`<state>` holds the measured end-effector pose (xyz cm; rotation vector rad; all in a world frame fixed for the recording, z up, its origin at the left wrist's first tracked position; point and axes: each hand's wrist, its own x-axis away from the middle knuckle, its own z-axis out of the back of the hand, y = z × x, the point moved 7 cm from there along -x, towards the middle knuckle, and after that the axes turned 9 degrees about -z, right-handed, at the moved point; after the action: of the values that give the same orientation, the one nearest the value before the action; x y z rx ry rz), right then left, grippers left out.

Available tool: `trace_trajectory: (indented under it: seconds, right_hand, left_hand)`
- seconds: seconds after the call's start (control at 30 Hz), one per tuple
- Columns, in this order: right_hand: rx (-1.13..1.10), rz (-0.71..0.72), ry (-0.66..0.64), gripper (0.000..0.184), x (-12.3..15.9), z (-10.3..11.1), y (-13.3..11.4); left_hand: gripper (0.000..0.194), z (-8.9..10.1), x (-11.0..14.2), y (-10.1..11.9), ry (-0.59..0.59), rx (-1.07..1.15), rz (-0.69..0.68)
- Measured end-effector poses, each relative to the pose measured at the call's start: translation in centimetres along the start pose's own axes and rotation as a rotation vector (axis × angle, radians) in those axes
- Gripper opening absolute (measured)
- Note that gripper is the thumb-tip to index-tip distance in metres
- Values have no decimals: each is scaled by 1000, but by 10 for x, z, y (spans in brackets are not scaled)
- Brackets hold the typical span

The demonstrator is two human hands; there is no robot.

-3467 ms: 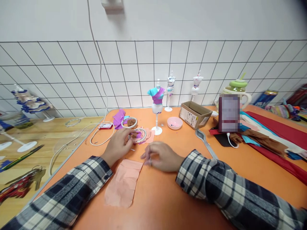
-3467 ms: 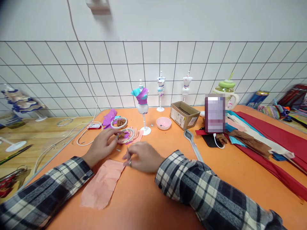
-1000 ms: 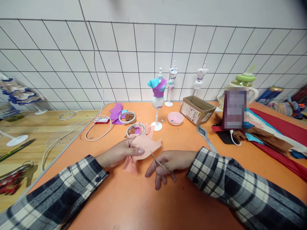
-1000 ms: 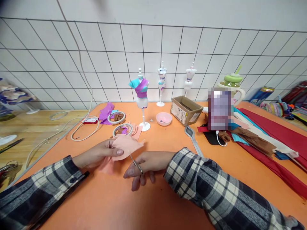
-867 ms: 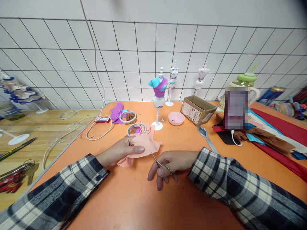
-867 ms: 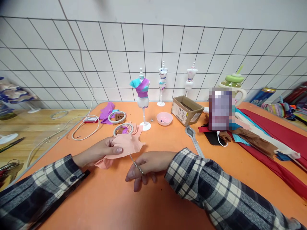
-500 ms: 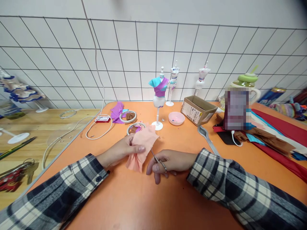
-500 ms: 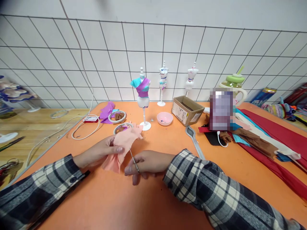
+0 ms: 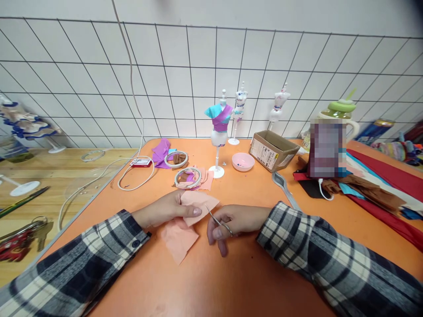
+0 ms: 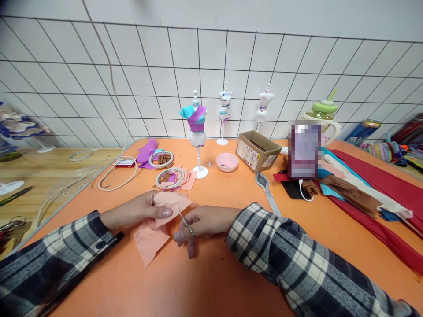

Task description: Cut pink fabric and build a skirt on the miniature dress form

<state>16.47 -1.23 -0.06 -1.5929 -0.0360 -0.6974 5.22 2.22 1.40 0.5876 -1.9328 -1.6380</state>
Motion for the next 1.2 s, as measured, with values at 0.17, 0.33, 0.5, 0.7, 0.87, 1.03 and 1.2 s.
trace_trajectory:
  seconds: [0.17,0.33,0.5,0.7,0.87,1.03,1.2]
  right_hand:
    - [3,-17,0,57,1,-2,-1]
    - [16,-11,-4,55,2,-1,-1]
    - [18,-5,-22,55,0,0,3]
    - [15,-5,-37,55,-3,-1,8]
    - [10,1,-47,52,-4,-3,9]
    - [-18,-8,-34,52,-7,-3,12]
    - [-37,-1,-30,55,-8,-3,13]
  left_hand:
    - [41,3,0,-3,8,-10,-2]
    - [46,4,-2,-4,3,-47,-14]
    - [41,6,-3,-4,-10,-82,-22]
    - [36,5,-6,0,-49,-154,-69]
    - [30,7,-6,-2,-55,-147,-85]
    - [33,6,-5,-4,-42,-94,-52]
    - [37,13,-3,-10,20,-35,-55]
